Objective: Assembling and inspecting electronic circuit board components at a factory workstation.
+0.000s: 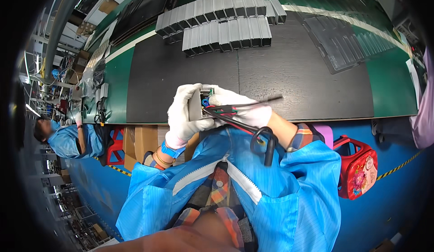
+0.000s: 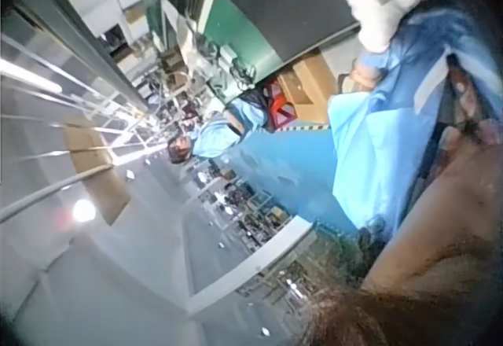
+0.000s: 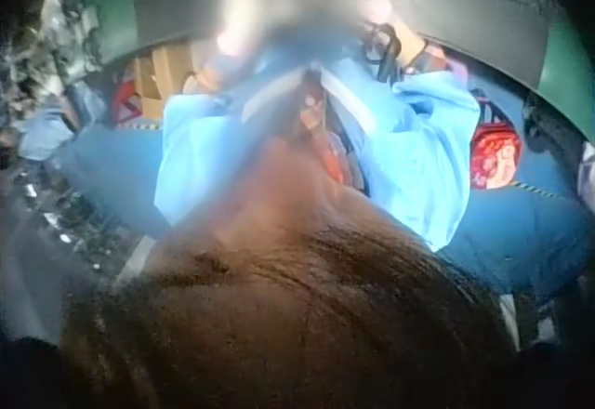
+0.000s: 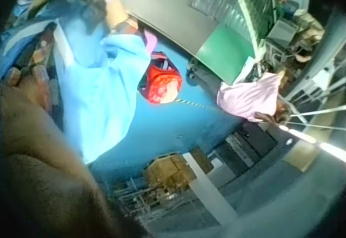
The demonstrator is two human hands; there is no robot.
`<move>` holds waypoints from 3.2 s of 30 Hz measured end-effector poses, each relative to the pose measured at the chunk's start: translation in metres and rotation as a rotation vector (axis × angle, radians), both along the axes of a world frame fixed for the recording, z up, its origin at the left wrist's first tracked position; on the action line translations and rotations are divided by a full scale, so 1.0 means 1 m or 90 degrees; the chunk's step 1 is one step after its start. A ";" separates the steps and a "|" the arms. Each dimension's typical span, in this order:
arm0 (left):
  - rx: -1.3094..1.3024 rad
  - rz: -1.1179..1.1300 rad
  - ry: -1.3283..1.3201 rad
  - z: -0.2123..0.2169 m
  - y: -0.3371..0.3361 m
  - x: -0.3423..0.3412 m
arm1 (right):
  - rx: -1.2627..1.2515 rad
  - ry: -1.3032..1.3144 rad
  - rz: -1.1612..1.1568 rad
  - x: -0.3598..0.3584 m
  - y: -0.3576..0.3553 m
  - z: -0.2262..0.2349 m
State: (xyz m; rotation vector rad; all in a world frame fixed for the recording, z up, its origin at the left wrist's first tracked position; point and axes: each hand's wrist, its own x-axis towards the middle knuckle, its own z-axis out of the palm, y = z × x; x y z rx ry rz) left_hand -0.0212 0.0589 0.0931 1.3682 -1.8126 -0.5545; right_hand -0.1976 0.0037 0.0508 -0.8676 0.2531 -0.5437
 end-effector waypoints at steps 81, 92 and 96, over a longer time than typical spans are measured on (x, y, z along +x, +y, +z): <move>-0.284 0.006 -0.508 -0.066 -0.079 0.133 | 0.133 0.324 -1.329 -0.305 0.183 -0.142; -0.326 -0.135 -0.482 -0.040 -0.043 0.041 | 0.317 0.345 -1.069 -0.251 0.191 -0.179; -0.275 -0.116 -0.421 -0.049 -0.015 0.025 | 0.225 0.551 -0.856 -0.247 0.180 -0.188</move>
